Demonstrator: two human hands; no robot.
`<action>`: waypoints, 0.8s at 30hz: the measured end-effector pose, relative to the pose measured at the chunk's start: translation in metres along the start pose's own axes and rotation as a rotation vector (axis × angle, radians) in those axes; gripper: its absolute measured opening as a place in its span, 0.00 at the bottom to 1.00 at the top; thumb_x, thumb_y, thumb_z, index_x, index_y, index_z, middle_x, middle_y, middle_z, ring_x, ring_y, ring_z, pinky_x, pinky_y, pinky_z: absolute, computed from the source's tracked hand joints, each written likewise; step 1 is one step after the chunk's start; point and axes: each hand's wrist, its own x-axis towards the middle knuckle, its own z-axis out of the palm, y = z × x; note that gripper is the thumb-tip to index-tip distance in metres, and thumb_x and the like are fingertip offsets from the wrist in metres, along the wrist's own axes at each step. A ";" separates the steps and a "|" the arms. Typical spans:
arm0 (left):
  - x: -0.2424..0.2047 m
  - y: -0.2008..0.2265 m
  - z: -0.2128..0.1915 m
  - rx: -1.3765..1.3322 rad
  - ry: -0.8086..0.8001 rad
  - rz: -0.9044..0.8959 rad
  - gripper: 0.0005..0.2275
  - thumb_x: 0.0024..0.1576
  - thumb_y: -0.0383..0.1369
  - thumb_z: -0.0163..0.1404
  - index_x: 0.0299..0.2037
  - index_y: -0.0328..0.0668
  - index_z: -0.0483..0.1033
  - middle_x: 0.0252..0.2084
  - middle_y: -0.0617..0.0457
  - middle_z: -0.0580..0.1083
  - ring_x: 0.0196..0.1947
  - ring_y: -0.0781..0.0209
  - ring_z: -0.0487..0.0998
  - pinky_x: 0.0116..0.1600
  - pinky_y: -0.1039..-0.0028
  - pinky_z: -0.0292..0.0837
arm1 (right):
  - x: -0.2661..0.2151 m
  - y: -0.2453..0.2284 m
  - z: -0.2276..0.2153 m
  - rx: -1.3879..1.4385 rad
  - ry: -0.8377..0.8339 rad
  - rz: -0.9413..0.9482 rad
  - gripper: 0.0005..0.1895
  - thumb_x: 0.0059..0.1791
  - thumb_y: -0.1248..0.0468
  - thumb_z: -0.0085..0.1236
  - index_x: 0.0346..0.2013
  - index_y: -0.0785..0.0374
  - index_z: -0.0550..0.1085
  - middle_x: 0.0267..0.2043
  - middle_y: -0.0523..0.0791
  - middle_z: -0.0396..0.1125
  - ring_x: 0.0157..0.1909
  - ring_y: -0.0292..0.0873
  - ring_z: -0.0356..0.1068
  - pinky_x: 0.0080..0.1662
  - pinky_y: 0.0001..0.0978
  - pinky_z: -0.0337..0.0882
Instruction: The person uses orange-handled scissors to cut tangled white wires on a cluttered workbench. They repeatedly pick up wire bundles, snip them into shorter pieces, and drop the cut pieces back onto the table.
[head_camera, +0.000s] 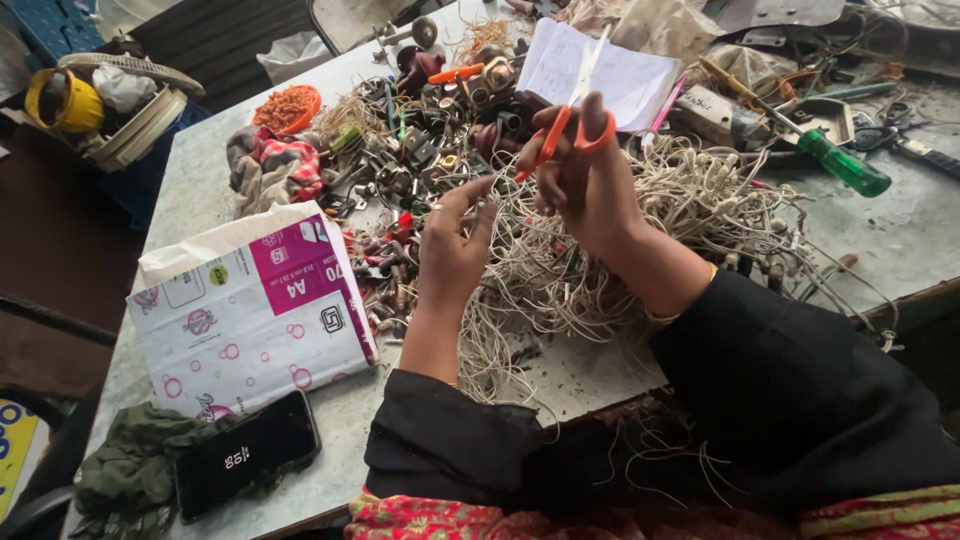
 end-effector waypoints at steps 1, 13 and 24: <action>-0.001 0.000 -0.001 0.012 -0.014 0.067 0.19 0.65 0.41 0.54 0.63 0.44 0.71 0.58 0.47 0.77 0.56 0.53 0.77 0.55 0.65 0.75 | 0.000 -0.001 0.000 0.001 0.003 -0.005 0.38 0.53 0.30 0.44 0.56 0.60 0.65 0.40 0.49 0.71 0.23 0.35 0.57 0.30 0.31 0.63; -0.001 0.002 0.003 0.143 -0.212 -0.104 0.14 0.56 0.38 0.63 0.50 0.48 0.81 0.36 0.53 0.80 0.37 0.61 0.81 0.47 0.67 0.75 | 0.005 -0.006 -0.009 0.001 0.043 -0.042 0.39 0.54 0.30 0.45 0.57 0.63 0.65 0.41 0.50 0.70 0.23 0.36 0.57 0.31 0.32 0.62; 0.010 -0.022 -0.042 0.350 0.550 0.109 0.17 0.52 0.17 0.50 0.51 0.36 0.79 0.48 0.49 0.77 0.47 0.51 0.77 0.54 0.63 0.73 | 0.006 -0.010 -0.012 0.006 0.043 -0.090 0.38 0.55 0.32 0.43 0.59 0.63 0.64 0.41 0.51 0.70 0.23 0.37 0.57 0.32 0.32 0.62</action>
